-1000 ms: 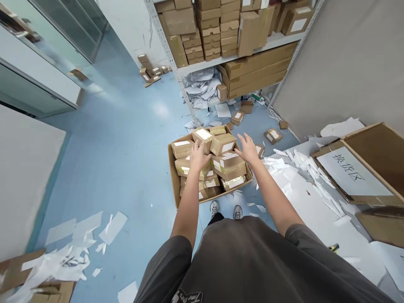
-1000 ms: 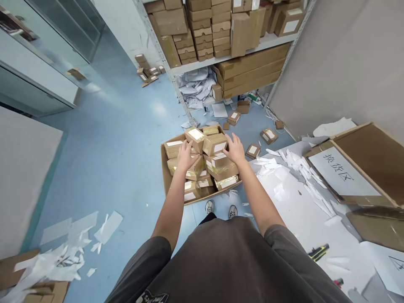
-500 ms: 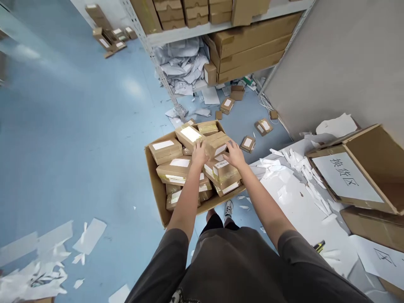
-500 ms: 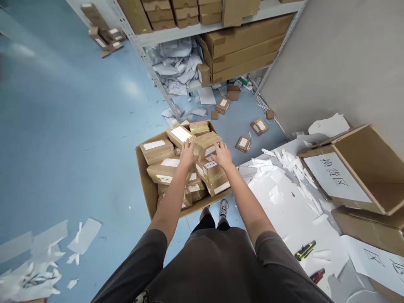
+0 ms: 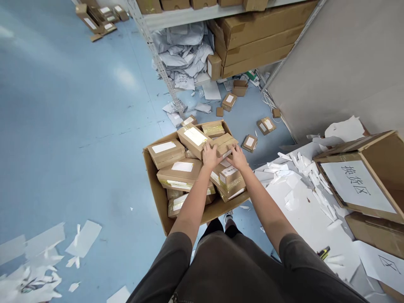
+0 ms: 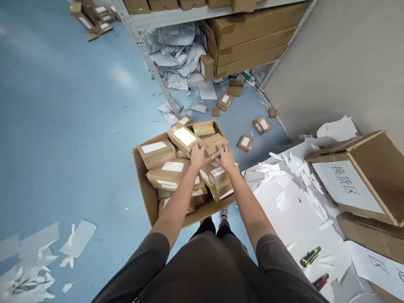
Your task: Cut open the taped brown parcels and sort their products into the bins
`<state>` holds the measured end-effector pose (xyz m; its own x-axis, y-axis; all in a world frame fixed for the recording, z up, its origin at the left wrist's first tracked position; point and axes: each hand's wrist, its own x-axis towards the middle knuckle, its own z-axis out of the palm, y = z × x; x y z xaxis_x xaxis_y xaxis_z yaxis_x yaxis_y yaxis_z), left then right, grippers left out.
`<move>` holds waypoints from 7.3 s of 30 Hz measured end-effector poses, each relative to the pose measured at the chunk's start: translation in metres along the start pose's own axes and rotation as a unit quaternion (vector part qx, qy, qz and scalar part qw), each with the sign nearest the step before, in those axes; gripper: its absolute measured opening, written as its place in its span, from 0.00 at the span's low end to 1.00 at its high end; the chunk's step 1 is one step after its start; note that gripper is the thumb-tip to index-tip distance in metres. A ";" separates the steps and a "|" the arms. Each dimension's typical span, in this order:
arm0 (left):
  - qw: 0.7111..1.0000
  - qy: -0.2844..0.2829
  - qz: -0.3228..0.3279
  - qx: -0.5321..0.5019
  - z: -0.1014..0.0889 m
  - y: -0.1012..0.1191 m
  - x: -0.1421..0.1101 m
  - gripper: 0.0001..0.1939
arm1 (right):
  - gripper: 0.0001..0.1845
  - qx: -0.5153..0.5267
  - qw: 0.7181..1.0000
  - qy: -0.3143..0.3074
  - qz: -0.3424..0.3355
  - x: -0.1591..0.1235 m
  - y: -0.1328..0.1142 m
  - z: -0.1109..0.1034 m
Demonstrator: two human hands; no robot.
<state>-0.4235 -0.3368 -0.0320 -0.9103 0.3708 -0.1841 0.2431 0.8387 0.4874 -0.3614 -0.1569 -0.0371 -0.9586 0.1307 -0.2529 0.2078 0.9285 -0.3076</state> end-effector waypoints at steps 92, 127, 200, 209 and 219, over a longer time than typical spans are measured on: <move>0.778 -0.363 0.493 0.142 0.312 0.374 -0.244 0.45 | 0.43 0.177 0.772 0.140 0.594 -0.529 0.277 0.086; 0.849 -0.358 0.378 0.094 0.297 0.371 -0.281 0.47 | 0.43 0.225 0.828 0.139 0.495 -0.509 0.290 0.067; 0.851 -0.269 0.450 -0.017 0.282 0.429 -0.202 0.25 | 0.20 0.180 0.839 0.235 0.456 -0.475 0.348 -0.022; 0.812 -0.415 0.408 -0.053 0.339 0.427 -0.191 0.37 | 0.34 0.244 0.810 0.185 0.500 -0.447 0.376 0.022; 0.817 -0.382 0.431 0.021 0.310 0.384 -0.205 0.41 | 0.41 0.271 0.839 0.159 0.445 -0.479 0.328 0.050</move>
<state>-0.0395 0.0331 -0.0720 0.0759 0.9587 -0.2741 0.7092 0.1414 0.6907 0.1761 0.0677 -0.0627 -0.3634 0.8541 -0.3722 0.8436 0.1321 -0.5205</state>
